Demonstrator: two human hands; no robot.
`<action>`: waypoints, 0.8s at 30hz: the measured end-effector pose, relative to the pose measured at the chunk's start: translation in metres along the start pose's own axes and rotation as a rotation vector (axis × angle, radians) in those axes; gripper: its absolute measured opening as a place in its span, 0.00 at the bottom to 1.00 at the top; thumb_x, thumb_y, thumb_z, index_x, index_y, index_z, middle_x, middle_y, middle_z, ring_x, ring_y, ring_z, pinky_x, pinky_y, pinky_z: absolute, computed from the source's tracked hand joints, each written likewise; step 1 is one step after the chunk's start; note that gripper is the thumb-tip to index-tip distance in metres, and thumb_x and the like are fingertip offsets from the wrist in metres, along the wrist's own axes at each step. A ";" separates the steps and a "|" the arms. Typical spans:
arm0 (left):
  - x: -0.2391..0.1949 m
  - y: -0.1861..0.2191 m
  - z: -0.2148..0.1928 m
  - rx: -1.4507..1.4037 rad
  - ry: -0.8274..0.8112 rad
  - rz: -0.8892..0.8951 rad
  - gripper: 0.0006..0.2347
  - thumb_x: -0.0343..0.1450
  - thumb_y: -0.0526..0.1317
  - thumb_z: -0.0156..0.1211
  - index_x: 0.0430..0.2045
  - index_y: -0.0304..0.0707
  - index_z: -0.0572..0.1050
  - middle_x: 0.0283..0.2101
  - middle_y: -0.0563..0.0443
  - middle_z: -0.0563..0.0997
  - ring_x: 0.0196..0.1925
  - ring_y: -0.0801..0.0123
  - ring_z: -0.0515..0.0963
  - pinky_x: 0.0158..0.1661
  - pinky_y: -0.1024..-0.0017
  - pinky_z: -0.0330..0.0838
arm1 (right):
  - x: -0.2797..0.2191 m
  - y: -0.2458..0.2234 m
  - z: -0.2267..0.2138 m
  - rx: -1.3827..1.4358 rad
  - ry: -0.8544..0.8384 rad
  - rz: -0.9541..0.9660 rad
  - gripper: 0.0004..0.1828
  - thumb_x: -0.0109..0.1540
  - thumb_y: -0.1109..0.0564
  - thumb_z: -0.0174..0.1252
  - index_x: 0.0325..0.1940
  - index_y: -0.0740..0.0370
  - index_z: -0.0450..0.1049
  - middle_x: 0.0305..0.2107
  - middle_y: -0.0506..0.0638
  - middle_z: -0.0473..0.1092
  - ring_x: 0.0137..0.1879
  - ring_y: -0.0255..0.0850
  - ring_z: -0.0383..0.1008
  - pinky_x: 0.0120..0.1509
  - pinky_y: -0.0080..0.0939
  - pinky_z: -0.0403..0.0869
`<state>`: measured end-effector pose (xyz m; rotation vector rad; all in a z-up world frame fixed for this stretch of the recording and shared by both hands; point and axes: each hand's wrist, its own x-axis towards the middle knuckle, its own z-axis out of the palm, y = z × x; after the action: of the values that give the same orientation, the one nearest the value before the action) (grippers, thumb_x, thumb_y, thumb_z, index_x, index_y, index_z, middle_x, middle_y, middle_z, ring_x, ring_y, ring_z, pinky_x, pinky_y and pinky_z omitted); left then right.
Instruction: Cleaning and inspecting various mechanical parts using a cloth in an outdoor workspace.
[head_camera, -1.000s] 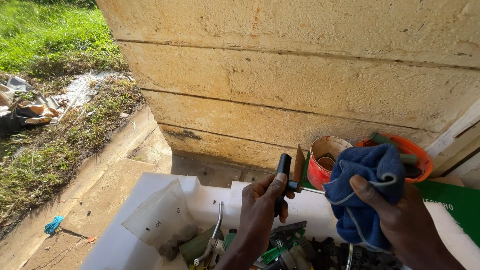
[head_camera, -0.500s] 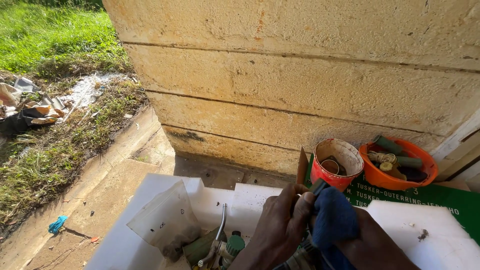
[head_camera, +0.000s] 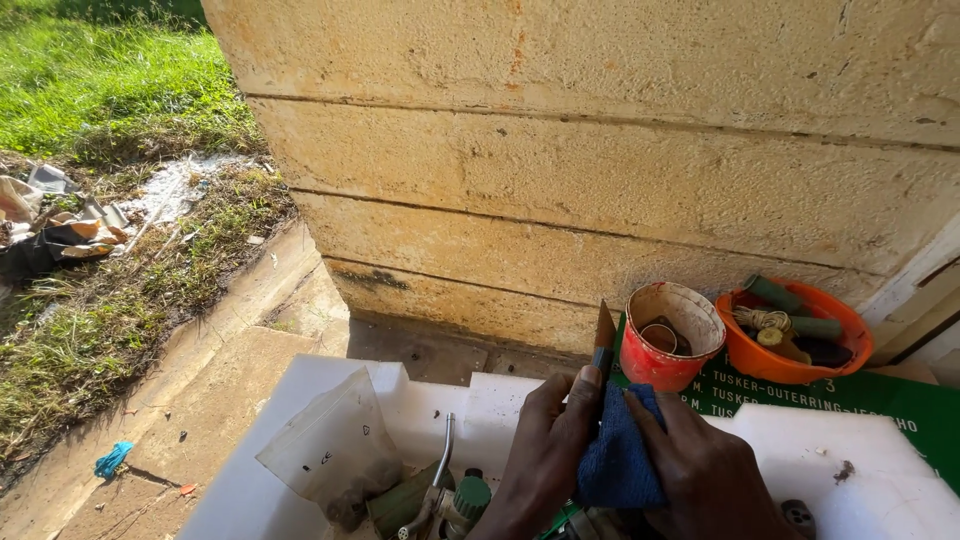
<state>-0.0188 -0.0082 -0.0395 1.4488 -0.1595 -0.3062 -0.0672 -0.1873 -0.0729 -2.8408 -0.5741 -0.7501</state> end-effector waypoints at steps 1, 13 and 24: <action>0.000 0.000 -0.001 0.084 0.035 0.012 0.17 0.78 0.51 0.52 0.23 0.41 0.71 0.23 0.58 0.67 0.27 0.78 0.64 0.28 0.70 0.58 | 0.000 0.002 0.002 0.000 -0.036 0.040 0.54 0.50 0.23 0.63 0.70 0.57 0.61 0.48 0.57 0.69 0.42 0.53 0.79 0.31 0.52 0.77; -0.006 0.010 -0.009 0.247 -0.103 0.286 0.19 0.76 0.55 0.52 0.22 0.39 0.73 0.19 0.57 0.68 0.25 0.76 0.67 0.25 0.67 0.57 | 0.063 -0.038 -0.086 1.461 -0.047 1.540 0.23 0.67 0.60 0.51 0.63 0.75 0.75 0.46 0.81 0.76 0.46 0.73 0.73 0.53 0.69 0.71; 0.002 0.023 -0.010 -0.467 0.070 -0.208 0.32 0.78 0.57 0.35 0.36 0.18 0.82 0.34 0.31 0.87 0.30 0.52 0.84 0.31 0.64 0.76 | 0.043 -0.041 -0.058 1.566 0.078 1.194 0.28 0.57 0.77 0.58 0.61 0.71 0.78 0.40 0.69 0.78 0.41 0.57 0.74 0.44 0.56 0.70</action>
<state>-0.0113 0.0023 -0.0185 1.0103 0.1170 -0.4301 -0.0751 -0.1494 0.0008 -1.2063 0.4488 -0.0114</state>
